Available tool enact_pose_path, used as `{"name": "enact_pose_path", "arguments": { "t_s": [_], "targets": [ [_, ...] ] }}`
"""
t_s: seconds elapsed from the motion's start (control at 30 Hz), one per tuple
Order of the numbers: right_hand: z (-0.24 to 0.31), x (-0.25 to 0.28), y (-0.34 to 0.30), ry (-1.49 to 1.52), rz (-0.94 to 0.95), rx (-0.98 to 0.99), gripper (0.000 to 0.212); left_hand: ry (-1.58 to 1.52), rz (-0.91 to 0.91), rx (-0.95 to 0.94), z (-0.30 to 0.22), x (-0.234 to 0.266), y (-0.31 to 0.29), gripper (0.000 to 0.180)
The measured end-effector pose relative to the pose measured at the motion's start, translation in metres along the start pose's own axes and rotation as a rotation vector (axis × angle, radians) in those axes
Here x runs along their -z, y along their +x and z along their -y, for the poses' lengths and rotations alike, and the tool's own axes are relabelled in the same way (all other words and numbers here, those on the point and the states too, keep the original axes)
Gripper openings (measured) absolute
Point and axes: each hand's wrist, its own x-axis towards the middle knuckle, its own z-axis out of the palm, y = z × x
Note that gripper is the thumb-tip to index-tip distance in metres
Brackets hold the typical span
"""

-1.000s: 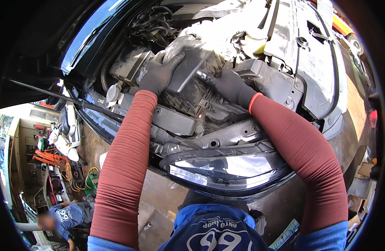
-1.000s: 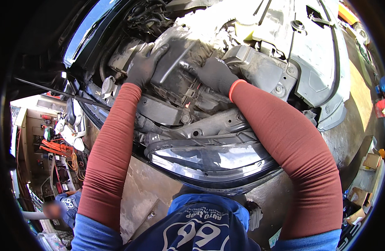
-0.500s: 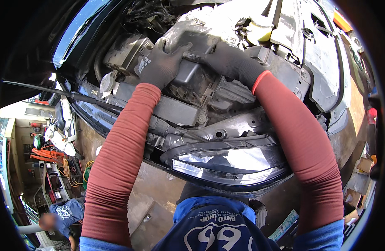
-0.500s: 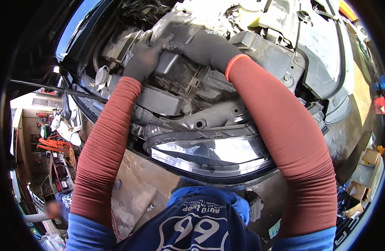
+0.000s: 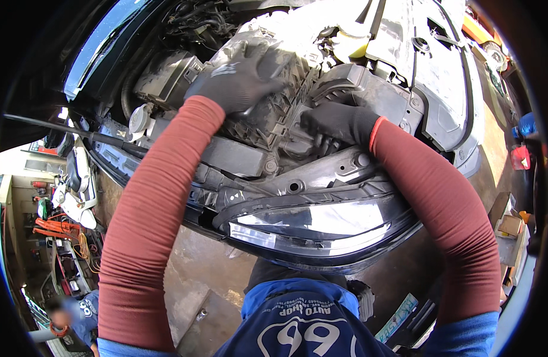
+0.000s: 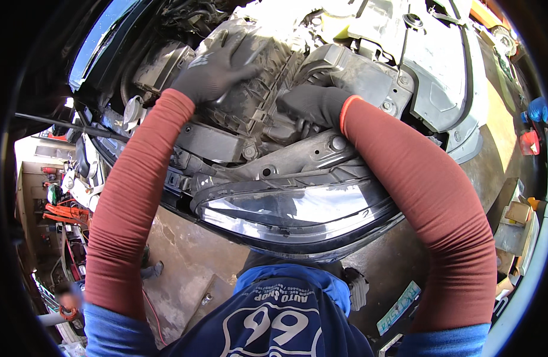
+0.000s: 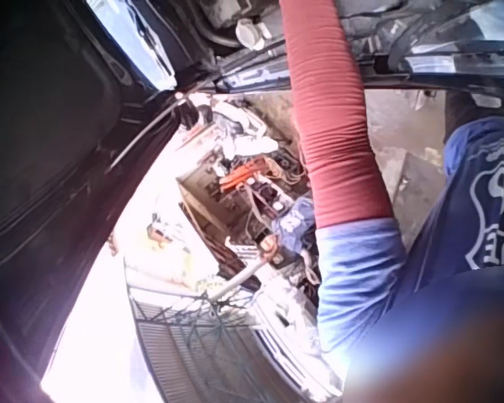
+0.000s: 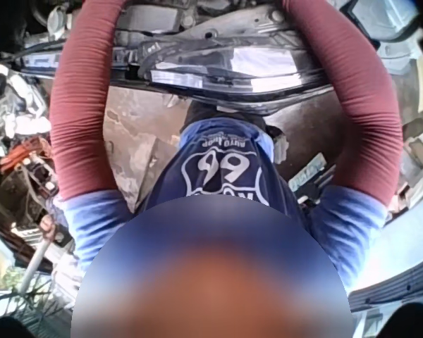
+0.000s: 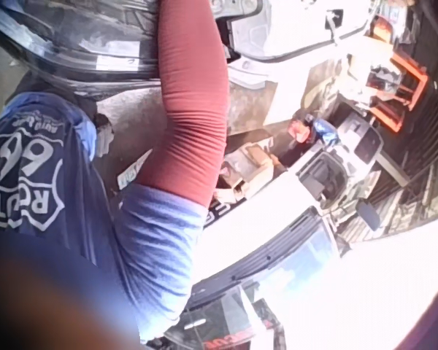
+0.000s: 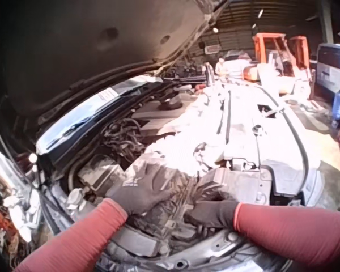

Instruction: The person opens the car's hood and removes the air filter housing cover. They take out the old air filter, retrieve a new one from a box, and install it into the housing. The person then reassembles the cover and secures it in place.

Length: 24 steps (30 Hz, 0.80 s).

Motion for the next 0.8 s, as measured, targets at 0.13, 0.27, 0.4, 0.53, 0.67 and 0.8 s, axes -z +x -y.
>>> {"name": "enact_pose_path", "arguments": {
  "t_s": [0.13,0.27,0.4,0.53,0.67,0.8],
  "targets": [
    [-0.013,-0.028,0.021,-0.442,0.203,0.318,0.025,0.198,-0.232,-0.103,-0.019,-0.017,-0.003,0.100],
    [-0.019,-0.036,0.023,0.346,0.189,-0.153,0.027,0.246,-0.252,-0.059,-0.027,-0.018,-0.007,0.096],
    [-0.017,-0.031,0.019,-0.140,0.052,0.447,0.018,0.308,-0.266,-0.018,-0.034,-0.017,-0.012,0.089],
    [-0.006,-0.033,0.020,0.622,0.089,-0.153,0.019,0.328,-0.275,0.006,-0.038,-0.015,-0.014,0.087],
    [0.005,-0.031,0.019,1.073,0.009,-0.376,0.025,0.294,-0.176,0.056,-0.038,-0.012,-0.012,0.085],
    [0.012,-0.029,0.014,0.847,0.046,-0.143,0.030,0.281,-0.267,0.022,-0.036,-0.016,-0.012,0.083]
  ]
}}
